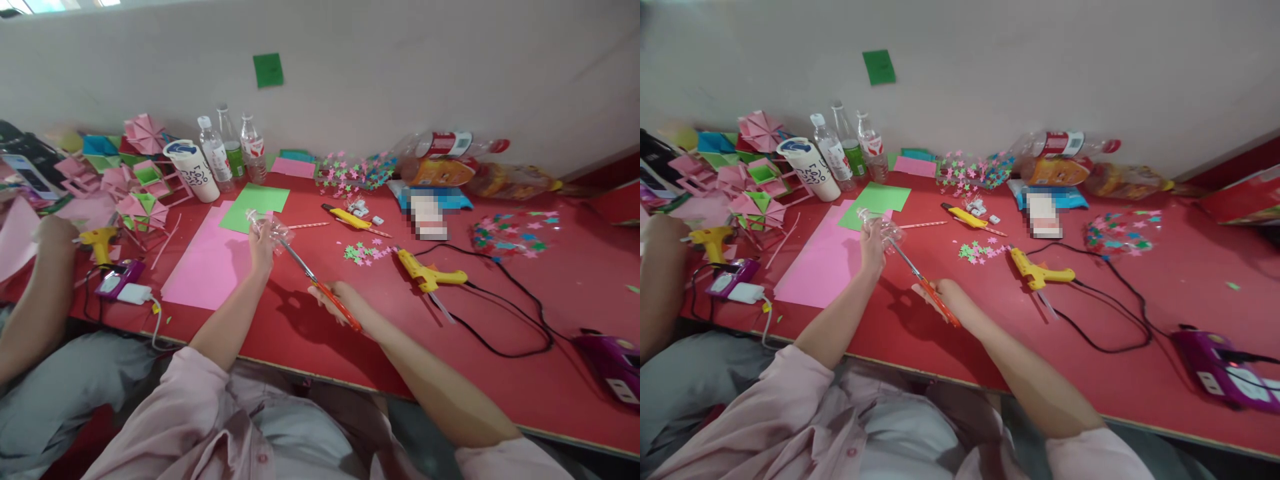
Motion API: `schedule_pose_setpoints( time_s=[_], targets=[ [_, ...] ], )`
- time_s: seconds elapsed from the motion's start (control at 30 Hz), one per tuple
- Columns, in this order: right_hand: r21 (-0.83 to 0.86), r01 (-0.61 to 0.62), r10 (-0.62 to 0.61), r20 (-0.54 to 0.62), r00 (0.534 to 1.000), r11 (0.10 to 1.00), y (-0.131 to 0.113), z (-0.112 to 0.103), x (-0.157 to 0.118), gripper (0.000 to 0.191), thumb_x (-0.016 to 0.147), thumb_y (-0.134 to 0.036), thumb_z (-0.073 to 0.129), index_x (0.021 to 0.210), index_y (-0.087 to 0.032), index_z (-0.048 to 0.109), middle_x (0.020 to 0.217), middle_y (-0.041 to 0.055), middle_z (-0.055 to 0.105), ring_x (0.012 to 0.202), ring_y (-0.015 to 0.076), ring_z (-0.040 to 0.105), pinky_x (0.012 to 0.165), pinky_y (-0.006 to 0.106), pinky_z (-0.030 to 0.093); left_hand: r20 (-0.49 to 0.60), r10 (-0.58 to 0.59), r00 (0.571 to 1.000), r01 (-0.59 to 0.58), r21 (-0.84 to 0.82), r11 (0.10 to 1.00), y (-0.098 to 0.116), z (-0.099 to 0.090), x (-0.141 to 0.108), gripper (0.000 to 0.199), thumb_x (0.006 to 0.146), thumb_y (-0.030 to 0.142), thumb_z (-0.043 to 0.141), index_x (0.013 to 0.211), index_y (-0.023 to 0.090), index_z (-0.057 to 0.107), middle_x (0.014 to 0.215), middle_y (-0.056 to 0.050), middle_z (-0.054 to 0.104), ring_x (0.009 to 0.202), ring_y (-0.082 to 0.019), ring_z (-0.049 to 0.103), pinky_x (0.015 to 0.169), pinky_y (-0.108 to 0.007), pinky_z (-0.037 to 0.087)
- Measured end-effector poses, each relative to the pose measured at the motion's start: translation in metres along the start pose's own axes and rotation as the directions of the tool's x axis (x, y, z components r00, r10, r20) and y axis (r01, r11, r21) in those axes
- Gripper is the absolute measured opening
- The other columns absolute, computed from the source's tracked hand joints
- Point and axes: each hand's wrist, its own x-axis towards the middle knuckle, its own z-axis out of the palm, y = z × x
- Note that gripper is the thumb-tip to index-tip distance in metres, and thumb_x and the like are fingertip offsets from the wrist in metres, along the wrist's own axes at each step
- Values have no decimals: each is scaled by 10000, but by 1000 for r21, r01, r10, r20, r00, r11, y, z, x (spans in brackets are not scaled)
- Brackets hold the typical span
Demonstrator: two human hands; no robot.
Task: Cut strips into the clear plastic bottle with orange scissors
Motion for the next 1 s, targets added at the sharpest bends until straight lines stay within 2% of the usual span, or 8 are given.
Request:
schedule_pose_setpoints(
  time_s=[0.23, 0.37, 0.53, 0.6, 0.77, 1.0],
  targets=[
    [17, 44, -43, -28, 999, 999, -3, 0, -7, 540, 842, -699, 599, 622, -229, 451, 403, -91, 329, 320, 81, 367, 383, 227, 305, 13, 23, 1000, -23, -28, 999, -3, -3, 5, 215, 819, 329, 705, 858, 226, 520, 722, 44, 592, 592, -97, 614, 553, -218, 489],
    [36, 81, -81, 23, 996, 996, -4, -4, -8, 474, 912, -615, 537, 663, -213, 515, 414, -73, 410, 337, 89, 416, 417, 228, 361, 48, 3, 999, -1, -47, 999, -4, -2, 7, 284, 792, 375, 762, 843, 225, 527, 709, 45, 596, 567, -99, 617, 571, -241, 523],
    [67, 125, -130, 80, 988, 990, 3, -7, -5, 466, 905, -613, 571, 684, -204, 553, 378, -87, 404, 339, 89, 437, 511, 238, 461, 123, -16, 992, 21, -39, 999, -2, 1, 3, 316, 770, 389, 789, 844, 224, 530, 690, 29, 601, 553, -142, 642, 543, -285, 516],
    [58, 126, -130, 79, 988, 990, 3, -7, -5, 481, 885, -631, 596, 674, -202, 557, 387, -78, 424, 342, 91, 450, 485, 234, 446, 148, -25, 989, 30, -31, 999, -2, 1, 2, 298, 784, 383, 774, 857, 224, 533, 698, 25, 602, 557, -152, 647, 560, -309, 529],
    [109, 26, -31, 41, 999, 994, -5, -2, -10, 481, 906, -619, 561, 643, -221, 501, 376, -85, 374, 317, 93, 413, 372, 210, 346, 100, -41, 994, 39, 17, 999, -2, 1, 3, 237, 827, 338, 731, 830, 219, 527, 690, 23, 597, 557, -136, 633, 569, -289, 513],
    [137, 22, -25, 22, 999, 990, -8, 4, -12, 466, 903, -575, 603, 621, -229, 469, 353, -94, 365, 276, 86, 400, 337, 202, 326, 96, -23, 995, 19, 38, 999, -8, -3, 5, 278, 814, 421, 749, 874, 243, 544, 726, 30, 584, 605, -139, 618, 662, -312, 528]
  ],
)
